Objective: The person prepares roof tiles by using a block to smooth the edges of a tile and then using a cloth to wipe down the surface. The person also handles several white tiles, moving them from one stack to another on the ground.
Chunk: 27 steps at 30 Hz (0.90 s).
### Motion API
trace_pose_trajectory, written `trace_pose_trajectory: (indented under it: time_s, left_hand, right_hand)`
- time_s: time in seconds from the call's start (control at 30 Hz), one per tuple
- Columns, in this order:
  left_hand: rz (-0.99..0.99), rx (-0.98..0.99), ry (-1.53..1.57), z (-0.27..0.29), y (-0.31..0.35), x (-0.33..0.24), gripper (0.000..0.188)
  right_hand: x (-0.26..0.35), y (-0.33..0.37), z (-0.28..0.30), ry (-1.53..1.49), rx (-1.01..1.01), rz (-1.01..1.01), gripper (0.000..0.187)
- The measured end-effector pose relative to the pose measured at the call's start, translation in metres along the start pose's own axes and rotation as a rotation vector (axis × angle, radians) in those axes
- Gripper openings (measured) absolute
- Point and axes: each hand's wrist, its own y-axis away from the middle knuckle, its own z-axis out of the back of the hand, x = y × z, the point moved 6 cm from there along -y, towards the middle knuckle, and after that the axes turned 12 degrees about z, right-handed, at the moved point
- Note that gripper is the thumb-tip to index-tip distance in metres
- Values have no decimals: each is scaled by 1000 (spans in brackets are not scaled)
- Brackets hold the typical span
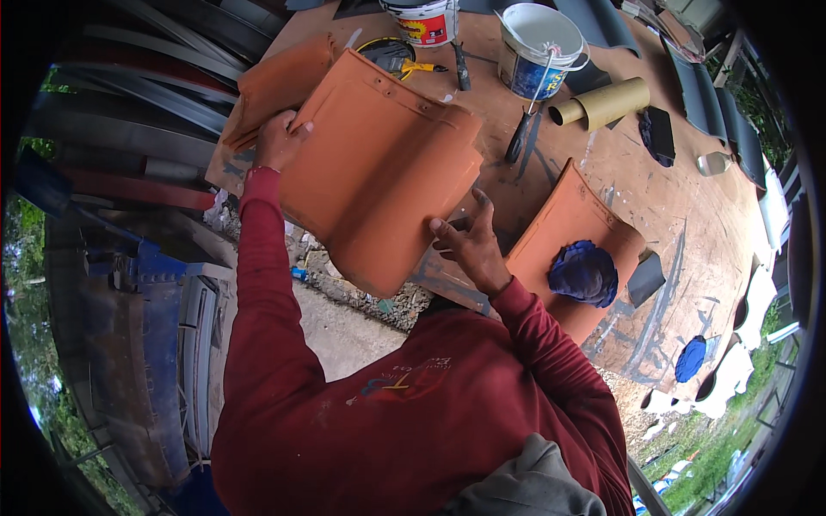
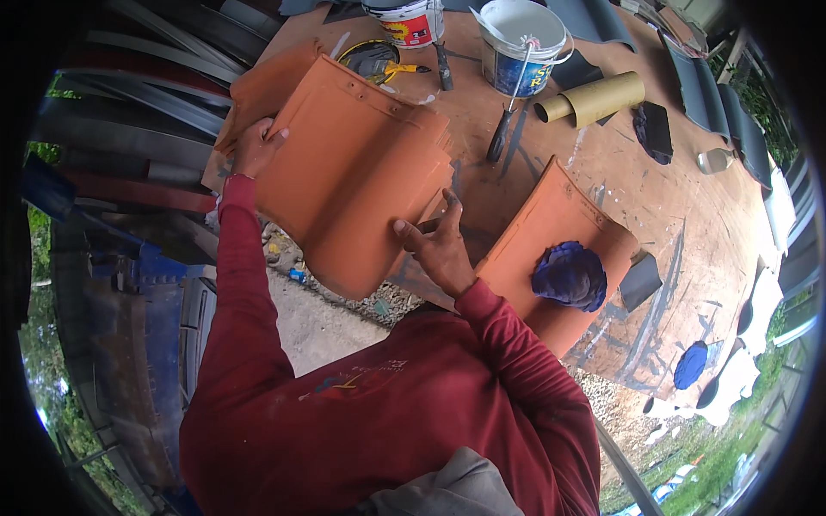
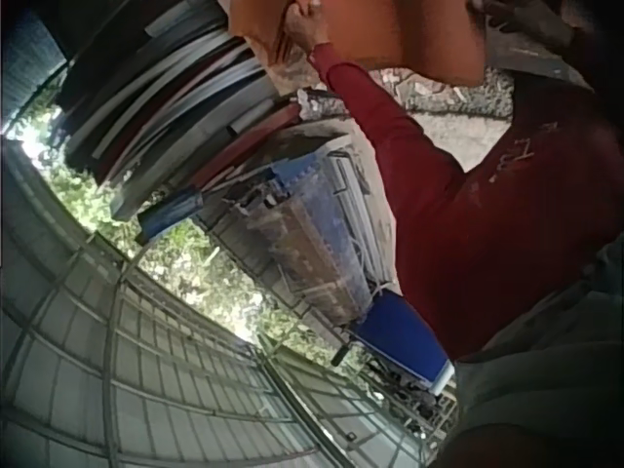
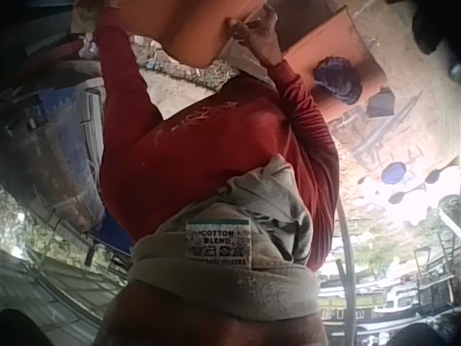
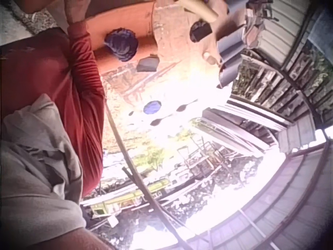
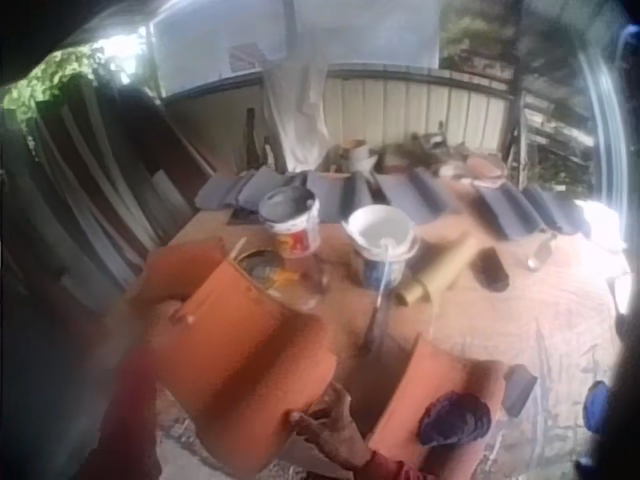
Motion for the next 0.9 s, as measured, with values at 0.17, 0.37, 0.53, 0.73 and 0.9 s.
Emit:
trace_pose_trajectory:
  time_s: [0.17,0.37,0.53,0.73,0.9]
  left_hand:
    - [-50,259,144,-7,-27,5,38]
    - [-5,407,640,-36,-15,23,51]
    - [-159,-59,243,13,18,3,48]
    - [-526,-198,716,22,192,-206,17]
    - [-664,118,533,-175,291,-288,60]
  right_hand:
    - [-15,-4,2,-54,-94,59,95]
    - [-25,-2,26,184,-22,176,74]
    - [-34,68,154,1069,-576,294,61]
    - [-107,180,308,1121,-903,-392,120]
    - [-126,169,320,836,-852,-347,130]
